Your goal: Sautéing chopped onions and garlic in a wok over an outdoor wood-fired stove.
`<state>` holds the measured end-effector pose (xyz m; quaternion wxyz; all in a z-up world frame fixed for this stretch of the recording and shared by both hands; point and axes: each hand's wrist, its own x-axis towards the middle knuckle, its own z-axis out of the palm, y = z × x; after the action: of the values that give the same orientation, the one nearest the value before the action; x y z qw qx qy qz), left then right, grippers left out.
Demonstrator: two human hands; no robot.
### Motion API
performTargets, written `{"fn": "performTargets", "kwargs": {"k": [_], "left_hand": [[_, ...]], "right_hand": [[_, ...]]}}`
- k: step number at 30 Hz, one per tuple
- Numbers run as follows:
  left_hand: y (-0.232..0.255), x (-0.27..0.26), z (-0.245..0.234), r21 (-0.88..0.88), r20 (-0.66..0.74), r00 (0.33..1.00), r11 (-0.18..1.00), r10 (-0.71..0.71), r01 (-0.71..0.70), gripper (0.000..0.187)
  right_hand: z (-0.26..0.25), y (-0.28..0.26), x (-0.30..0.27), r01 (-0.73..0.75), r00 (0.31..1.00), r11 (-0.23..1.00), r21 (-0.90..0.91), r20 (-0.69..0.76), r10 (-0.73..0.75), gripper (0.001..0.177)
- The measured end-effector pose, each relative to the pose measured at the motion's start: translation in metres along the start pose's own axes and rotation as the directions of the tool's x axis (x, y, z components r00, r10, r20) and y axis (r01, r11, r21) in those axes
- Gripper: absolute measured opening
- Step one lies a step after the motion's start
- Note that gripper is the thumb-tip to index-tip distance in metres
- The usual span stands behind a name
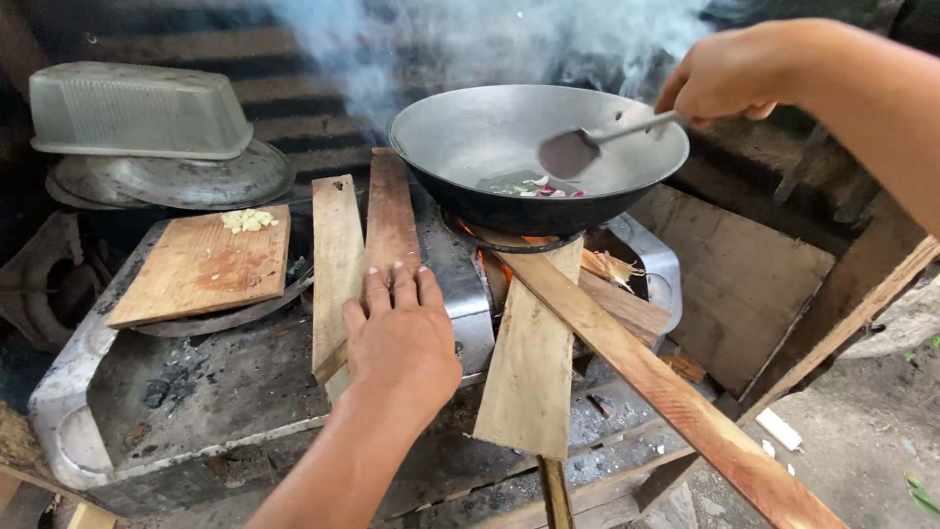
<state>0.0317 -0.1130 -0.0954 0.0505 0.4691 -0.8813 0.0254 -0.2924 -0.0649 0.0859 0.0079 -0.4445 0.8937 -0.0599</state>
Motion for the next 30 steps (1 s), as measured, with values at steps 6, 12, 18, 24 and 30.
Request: {"fn": "performTargets", "kwargs": {"k": [6, 12, 18, 24, 30], "left_hand": [[0.004, -0.004, -0.006, -0.053, -0.041, 0.999, 0.998, 0.021, -0.023, 0.077], [0.047, -0.012, -0.003, -0.037, -0.324, 0.934, 0.985, 0.148, -0.169, 0.083], [0.096, -0.037, 0.014, -0.31, 0.038, 0.909, 0.87, 0.414, -0.383, 0.084], [0.116, -0.042, -0.004, -0.211, 0.468, 0.863, 0.972, 0.192, -0.102, 0.096], [0.117, -0.046, 0.021, -0.35, 0.317, 0.932, 0.935, 0.176, -0.057, 0.095]], "right_hand": [[0.04, 0.018, 0.055, -0.006, 0.989, 0.998, 0.058, 0.146, -0.002, 0.049], [0.023, -0.01, -0.018, 0.164, 0.982, 0.934, -0.318, -0.035, -0.185, 0.052], [0.029, 0.03, -0.026, 0.172, 0.982, 0.925, -0.338, -0.012, -0.187, 0.055], [0.021, 0.029, -0.063, 0.131, 0.991, 0.954, -0.269, 0.001, -0.136, 0.051], [0.022, 0.039, -0.057, 0.156, 0.988, 0.956, -0.248, 0.019, -0.156, 0.057]]}}
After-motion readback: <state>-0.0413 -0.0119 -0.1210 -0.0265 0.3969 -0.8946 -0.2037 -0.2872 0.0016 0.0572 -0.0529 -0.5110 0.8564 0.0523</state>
